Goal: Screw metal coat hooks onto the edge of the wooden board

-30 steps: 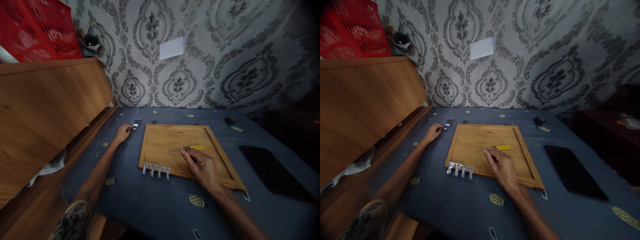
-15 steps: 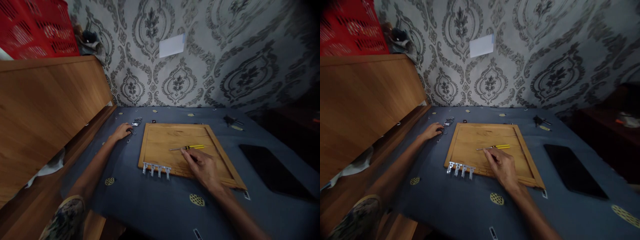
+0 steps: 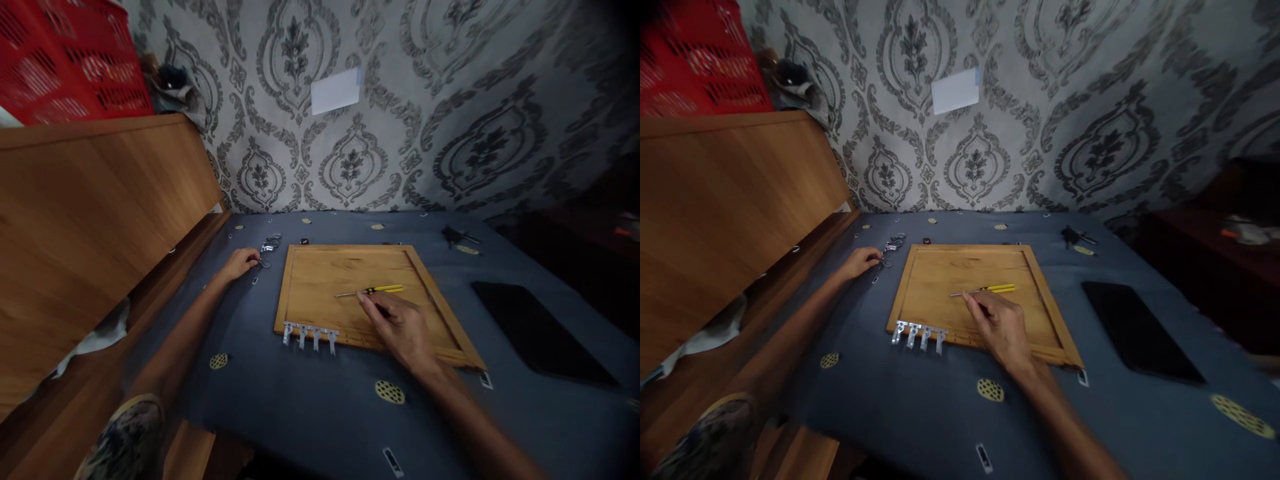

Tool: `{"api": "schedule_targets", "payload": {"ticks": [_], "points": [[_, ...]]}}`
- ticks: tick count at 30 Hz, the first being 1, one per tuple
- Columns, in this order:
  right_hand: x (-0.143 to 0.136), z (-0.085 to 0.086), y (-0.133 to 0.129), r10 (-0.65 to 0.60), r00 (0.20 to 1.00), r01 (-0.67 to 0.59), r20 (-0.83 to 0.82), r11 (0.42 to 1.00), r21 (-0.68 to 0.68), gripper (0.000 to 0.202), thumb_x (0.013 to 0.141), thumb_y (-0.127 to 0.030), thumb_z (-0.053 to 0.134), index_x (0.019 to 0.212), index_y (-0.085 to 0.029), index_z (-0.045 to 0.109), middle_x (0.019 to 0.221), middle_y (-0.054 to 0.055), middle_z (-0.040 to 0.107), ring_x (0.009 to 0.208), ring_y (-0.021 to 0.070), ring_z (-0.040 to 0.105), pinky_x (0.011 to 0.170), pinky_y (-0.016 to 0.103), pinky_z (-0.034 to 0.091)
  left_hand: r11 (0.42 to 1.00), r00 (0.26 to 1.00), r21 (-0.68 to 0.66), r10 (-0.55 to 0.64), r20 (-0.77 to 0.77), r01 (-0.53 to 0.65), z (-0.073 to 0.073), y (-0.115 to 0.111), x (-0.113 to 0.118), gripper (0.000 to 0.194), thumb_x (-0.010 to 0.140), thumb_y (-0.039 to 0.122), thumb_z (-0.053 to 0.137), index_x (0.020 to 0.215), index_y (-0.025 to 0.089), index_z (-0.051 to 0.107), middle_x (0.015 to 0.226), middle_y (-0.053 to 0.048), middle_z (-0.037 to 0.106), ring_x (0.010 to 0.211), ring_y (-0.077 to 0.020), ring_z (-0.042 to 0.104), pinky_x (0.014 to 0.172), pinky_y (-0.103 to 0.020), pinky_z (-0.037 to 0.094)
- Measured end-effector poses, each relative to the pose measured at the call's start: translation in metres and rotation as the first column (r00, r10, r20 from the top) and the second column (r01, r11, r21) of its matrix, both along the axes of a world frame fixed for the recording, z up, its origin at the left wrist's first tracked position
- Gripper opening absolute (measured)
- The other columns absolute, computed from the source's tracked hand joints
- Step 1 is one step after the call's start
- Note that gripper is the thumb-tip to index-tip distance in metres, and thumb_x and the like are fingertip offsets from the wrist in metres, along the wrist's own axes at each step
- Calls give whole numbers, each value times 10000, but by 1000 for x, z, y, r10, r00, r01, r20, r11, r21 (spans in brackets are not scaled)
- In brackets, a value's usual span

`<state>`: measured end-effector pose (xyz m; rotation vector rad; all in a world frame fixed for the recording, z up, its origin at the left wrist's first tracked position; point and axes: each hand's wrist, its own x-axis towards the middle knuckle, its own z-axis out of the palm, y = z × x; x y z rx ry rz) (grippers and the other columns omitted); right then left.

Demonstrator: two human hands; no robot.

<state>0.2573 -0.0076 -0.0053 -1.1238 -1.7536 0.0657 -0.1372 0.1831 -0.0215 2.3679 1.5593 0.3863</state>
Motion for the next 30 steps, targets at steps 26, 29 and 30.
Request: {"api": "schedule_targets", "payload": {"ticks": [26, 29, 30], "points": [[-36, 34, -78, 189, 782, -546, -594, 667, -506, 506, 914, -655, 642, 1014, -172, 756, 760, 14, 696, 485, 97, 578, 496, 240, 465, 965, 806, 143, -261, 531, 219, 69, -237, 117, 175, 1013, 307, 649, 910, 198, 740, 836, -22, 780, 776, -159, 745, 742, -254, 579], [-38, 22, -113, 61, 714, -590, -697, 588, -553, 508, 854, -680, 710, 978, -188, 735, 715, -8, 683, 453, 85, 549, 486, 239, 457, 907, 798, 248, -418, 434, 341, 63, -271, 129, 165, 1045, 211, 592, 954, 217, 729, 923, -37, 785, 861, -158, 756, 802, -260, 604], [-38, 16, -122, 9, 686, -607, -728, 559, -565, 510, 824, -686, 742, 961, -195, 721, 690, -19, 674, 441, 83, 535, 471, 237, 443, 897, 797, 254, -439, 415, 361, 58, -277, 131, 166, 1050, 188, 576, 984, 222, 724, 955, -43, 784, 891, -157, 759, 804, -256, 610]]}}
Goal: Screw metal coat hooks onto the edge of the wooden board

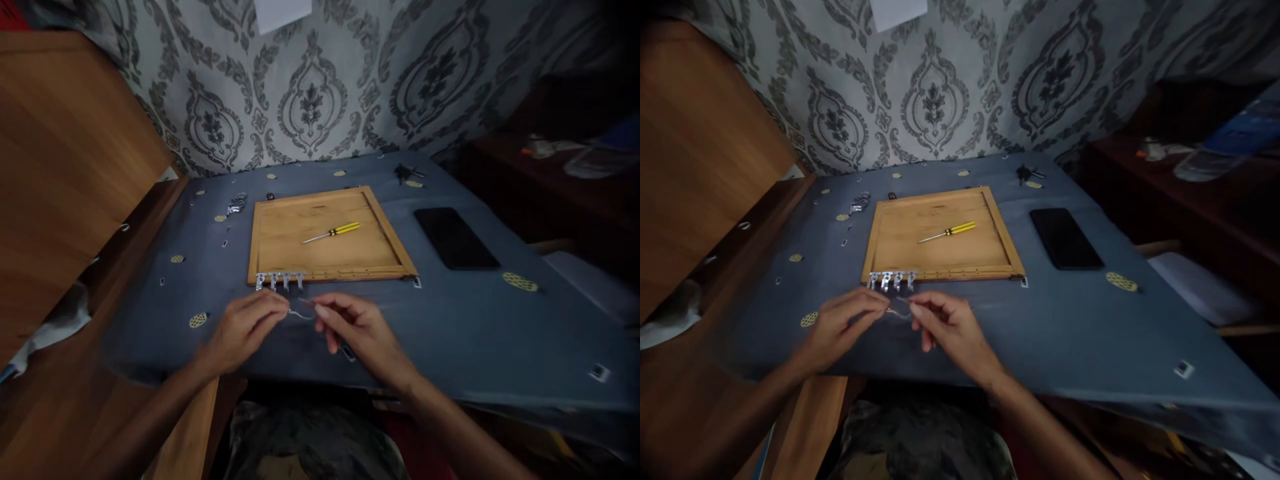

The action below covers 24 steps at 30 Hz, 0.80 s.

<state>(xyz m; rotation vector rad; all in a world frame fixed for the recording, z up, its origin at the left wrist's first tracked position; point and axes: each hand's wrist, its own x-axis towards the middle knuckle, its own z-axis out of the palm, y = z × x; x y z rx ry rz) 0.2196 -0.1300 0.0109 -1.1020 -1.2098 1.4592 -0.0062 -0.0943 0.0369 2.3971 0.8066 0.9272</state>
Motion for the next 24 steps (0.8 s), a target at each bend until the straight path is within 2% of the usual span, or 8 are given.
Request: {"api": "schedule_targets", "payload": {"ticks": [2, 5, 9, 12, 17, 20, 24], "points": [[1, -13, -16, -6, 996, -3, -87, 994, -108, 503, 784, -674, 793, 927, -202, 694, 668, -31, 666, 426, 77, 512, 455, 232, 424, 999, 999, 13, -45, -17, 45, -10, -8, 4, 168, 1054, 160, 561, 1026, 225, 714, 1005, -48, 780, 914, -146, 758, 820, -248, 621], [4, -29, -32, 30, 979, -71, -202, 978, -197, 471, 775, -632, 829, 851, -201, 656, 674, -29, 676, 423, 61, 500, 444, 213, 388, 994, 994, 13, -107, -14, 107, -22, -11, 9, 171, 1056, 140, 546, 1038, 213, 699, 1043, -60, 775, 941, -137, 758, 845, -239, 628], [11, -31, -40, 106, 967, -158, -233, 963, -218, 445, 791, -602, 832, 818, -200, 643, 698, -20, 688, 465, 64, 551, 472, 201, 404, 988, 987, 10, -155, -32, 155, -24, -8, 15, 179, 1055, 123, 535, 1049, 209, 691, 1073, -65, 775, 964, -135, 756, 869, -243, 625], [17, -23, -35, 48, 992, -63, -113, 989, -136, 445, 805, -620, 810, 800, -202, 658, 718, -9, 696, 500, 82, 576, 518, 227, 464, 993, 994, 39, -106, -36, 108, -15, 4, 16, 170, 1043, 126, 554, 1064, 214, 698, 1090, -64, 774, 1002, -157, 749, 912, -282, 614], [18, -17, -12, -142, 987, 144, 74, 989, -22, 404, 829, -601, 769, 795, -209, 673, 568, -21, 641, 490, 122, 579, 514, 252, 459, 995, 995, 22, 96, -27, -95, -4, 34, 18, 126, 1030, 190, 584, 1088, 212, 693, 1089, -60, 745, 1062, -200, 718, 943, -324, 589], [15, -22, 4, -172, 981, 174, 95, 984, -21, 366, 817, -561, 766, 798, -206, 674, 634, -6, 689, 487, 117, 596, 507, 244, 454, 998, 992, 5, 70, -103, -70, -6, 45, 24, 190, 999, 246, 646, 1185, 216, 668, 1189, -75, 698, 1145, -228, 682, 1005, -371, 571], [13, -31, 14, -138, 984, 142, 109, 989, -34, 308, 812, -499, 744, 786, -199, 678, 739, 7, 723, 480, 99, 605, 501, 234, 441, 999, 978, -36, -17, -207, 9, -15, 47, 31, 335, 952, 293, 726, 1268, 231, 635, 1346, -107, 634, 1289, -283, 610, 1090, -461, 525]]}}
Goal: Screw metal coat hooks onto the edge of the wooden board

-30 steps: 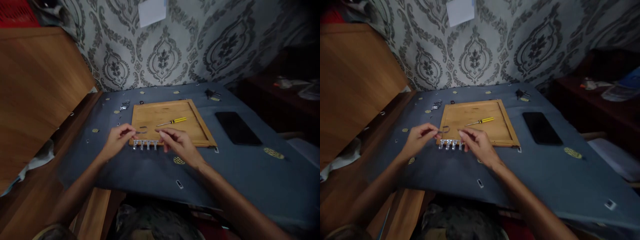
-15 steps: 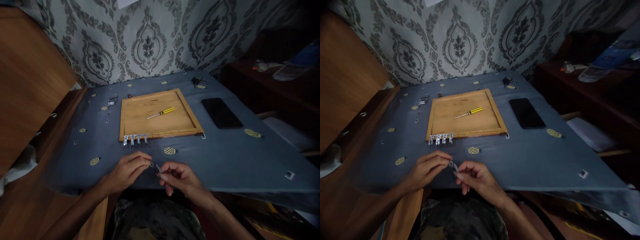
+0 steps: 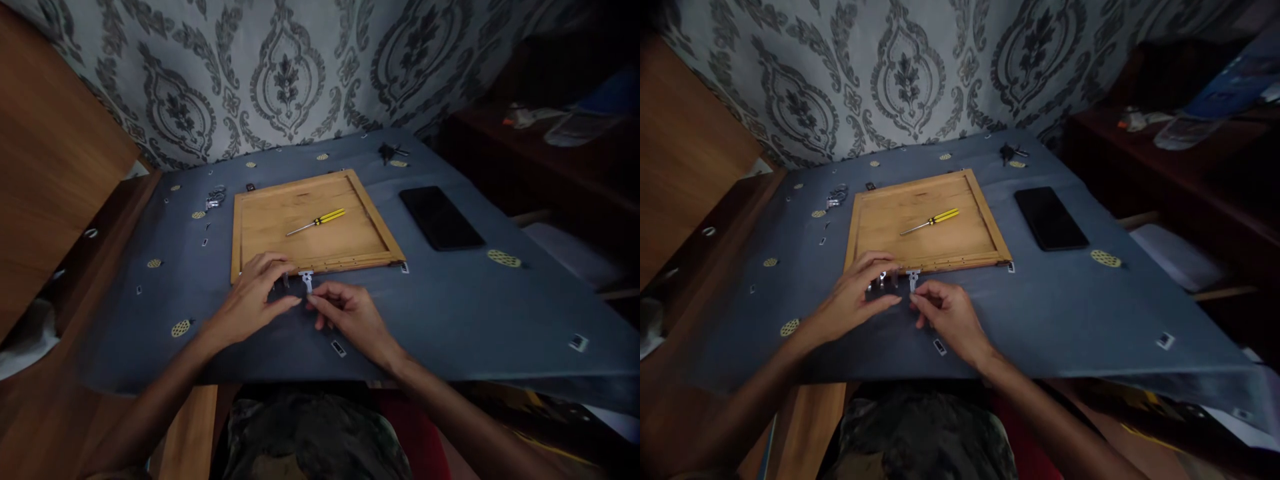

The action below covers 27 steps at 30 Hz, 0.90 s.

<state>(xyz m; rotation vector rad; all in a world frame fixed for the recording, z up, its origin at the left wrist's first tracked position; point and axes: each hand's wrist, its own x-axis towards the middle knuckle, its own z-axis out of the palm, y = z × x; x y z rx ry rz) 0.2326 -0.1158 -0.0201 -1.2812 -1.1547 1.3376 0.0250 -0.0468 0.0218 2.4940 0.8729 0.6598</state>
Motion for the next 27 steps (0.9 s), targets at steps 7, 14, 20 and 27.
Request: {"api": "schedule_targets", "payload": {"ticks": [7, 14, 20, 27], "points": [[-1, -8, -7, 74, 989, -77, 128, 997, 22, 222, 889, -409, 641, 793, -214, 687, 675, -11, 691, 505, 106, 595, 550, 241, 451, 999, 1000, 33, 3, -12, -3, -12, 4, 1, 411, 928, 374, 778, 1285, 243, 623, 1346, -112, 635, 1283, -297, 604, 1074, -496, 531], [-5, -3, -12, 69, 968, -83, 240, 995, 49, 169, 911, -318, 612, 786, -211, 650, 605, -46, 625, 507, 100, 574, 567, 224, 421, 922, 983, 382, 0, 182, -71, -22, 3, 3, 223, 988, 156, 673, 1196, 231, 649, 1112, -62, 719, 1145, -248, 653, 1108, -506, 501], [-6, -2, -13, 69, 976, -69, 206, 998, -7, 131, 904, -267, 627, 787, -211, 646, 640, -57, 610, 517, 89, 577, 560, 204, 429, 863, 983, 501, -24, 180, -70, -30, -1, -2, 240, 974, 72, 648, 1174, 204, 670, 1062, -63, 740, 1092, -254, 669, 1065, -492, 518], [-8, -5, -13, 48, 982, -41, 185, 998, -43, 133, 892, -250, 640, 768, -207, 618, 649, -58, 593, 512, 78, 578, 528, 186, 409, 826, 978, 560, -56, 200, -67, -35, -2, -1, 203, 997, 83, 614, 1157, 191, 677, 1068, -74, 740, 1073, -260, 664, 1016, -470, 524]]}}
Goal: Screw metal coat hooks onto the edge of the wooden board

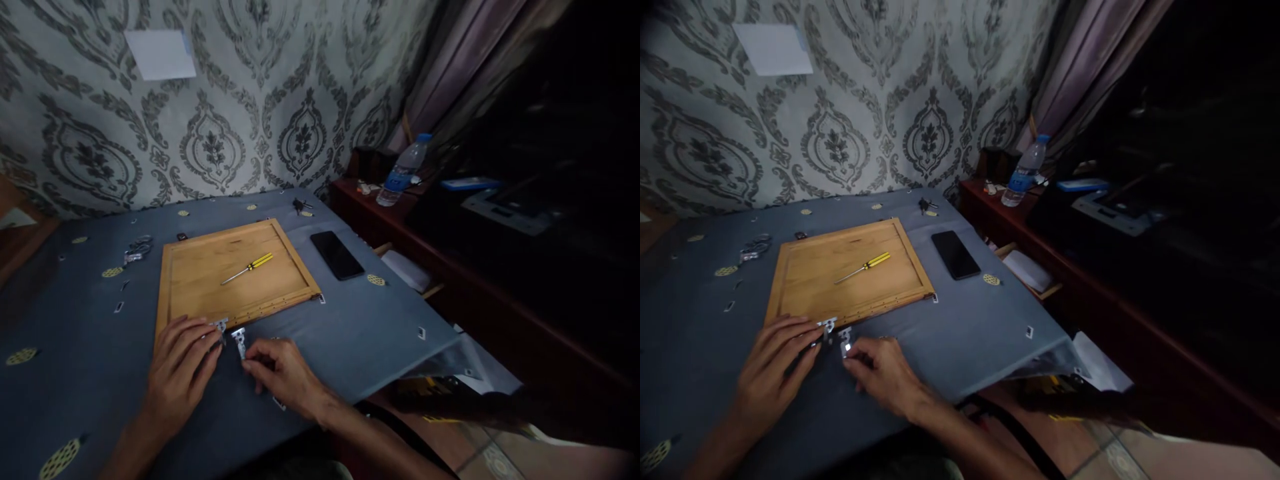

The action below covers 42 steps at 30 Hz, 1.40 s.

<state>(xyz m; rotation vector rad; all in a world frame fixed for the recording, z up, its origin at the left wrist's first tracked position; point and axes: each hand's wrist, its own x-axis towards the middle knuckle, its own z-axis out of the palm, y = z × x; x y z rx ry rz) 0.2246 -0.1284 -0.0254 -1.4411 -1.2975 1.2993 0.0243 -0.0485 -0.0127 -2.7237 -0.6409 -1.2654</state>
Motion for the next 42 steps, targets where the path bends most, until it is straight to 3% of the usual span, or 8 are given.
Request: {"api": "schedule_targets", "payload": {"ticks": [4, 8, 14, 21, 26, 34, 37, 42], "points": [[1, 0, 0, 23, 1000, -23, -4, 1000, 20, 126, 890, -261, 638, 776, -210, 624, 646, -60, 588, 523, 84, 587, 538, 193, 411, 1000, 1000, -28, 5, 5, -5, 1, -2, 2, 211, 991, 90, 629, 1166, 195, 681, 1069, -68, 747, 1074, -250, 667, 1027, -452, 522], [3, 0, -1, 5, 1000, -6, 9, 998, 66, 110, 891, -282, 635, 809, -213, 656, 626, -60, 601, 532, 98, 586, 580, 214, 431, 983, 994, -179, 67, 87, -51, 11, 2, -3, 186, 1003, 114, 607, 1128, 219, 698, 1048, -51, 746, 1067, -226, 678, 986, -397, 545], [4, 0, -3, 27, 999, -29, 21, 997, 75, 135, 903, -312, 627, 832, -208, 674, 605, -55, 613, 553, 104, 603, 606, 220, 444, 882, 943, -444, 267, 196, -157, 29, 22, -13, 129, 1007, 264, 612, 1063, 242, 726, 1049, -20, 747, 1011, -212, 716, 918, -356, 570], [7, -2, -2, -9, 998, 1, 57, 990, 138, 192, 925, -375, 626, 841, -215, 690, 595, -27, 659, 582, 136, 636, 615, 248, 477, 907, 969, -413, 173, 178, -86, 41, 49, -1, 179, 995, 249, 578, 1044, 207, 745, 1010, -42, 769, 996, -211, 705, 921, -359, 534], [8, -5, 0, 2, 999, -8, 45, 992, 124, 209, 912, -411, 639, 854, -221, 703, 598, -14, 691, 582, 158, 672, 620, 273, 518, 868, 949, -493, 200, 244, -56, 31, 64, -2, 174, 994, 262, 586, 1015, 197, 746, 1018, -53, 763, 1021, -207, 706, 942, -352, 528], [7, -3, 3, -30, 999, 28, 21, 996, 85, 221, 894, -433, 660, 871, -221, 715, 586, -4, 709, 587, 167, 683, 614, 278, 522, 819, 962, -572, 191, 195, -47, 25, 62, -11, 196, 1003, 311, 583, 1020, 191, 737, 1019, -59, 764, 1010, -214, 702, 944, -363, 531], [6, -2, 9, -45, 999, 45, 1, 995, 87, 238, 889, -450, 670, 865, -217, 716, 599, 1, 720, 576, 159, 671, 613, 276, 519, 829, 984, -559, 114, 135, -19, 30, 60, -9, 194, 1014, 312, 587, 1060, 193, 733, 1039, -61, 757, 1034, -220, 693, 963, -375, 529], [6, -1, 22, -35, 995, 39, -95, 998, 41, 273, 868, -477, 688, 836, -206, 703, 726, 24, 766, 538, 129, 656, 552, 256, 486, 836, 991, -549, -84, -103, 14, 35, 56, -2, 252, 999, 410, 659, 1144, 212, 714, 1204, -93, 713, 1212, -267, 635, 1077, -450, 495]]}}
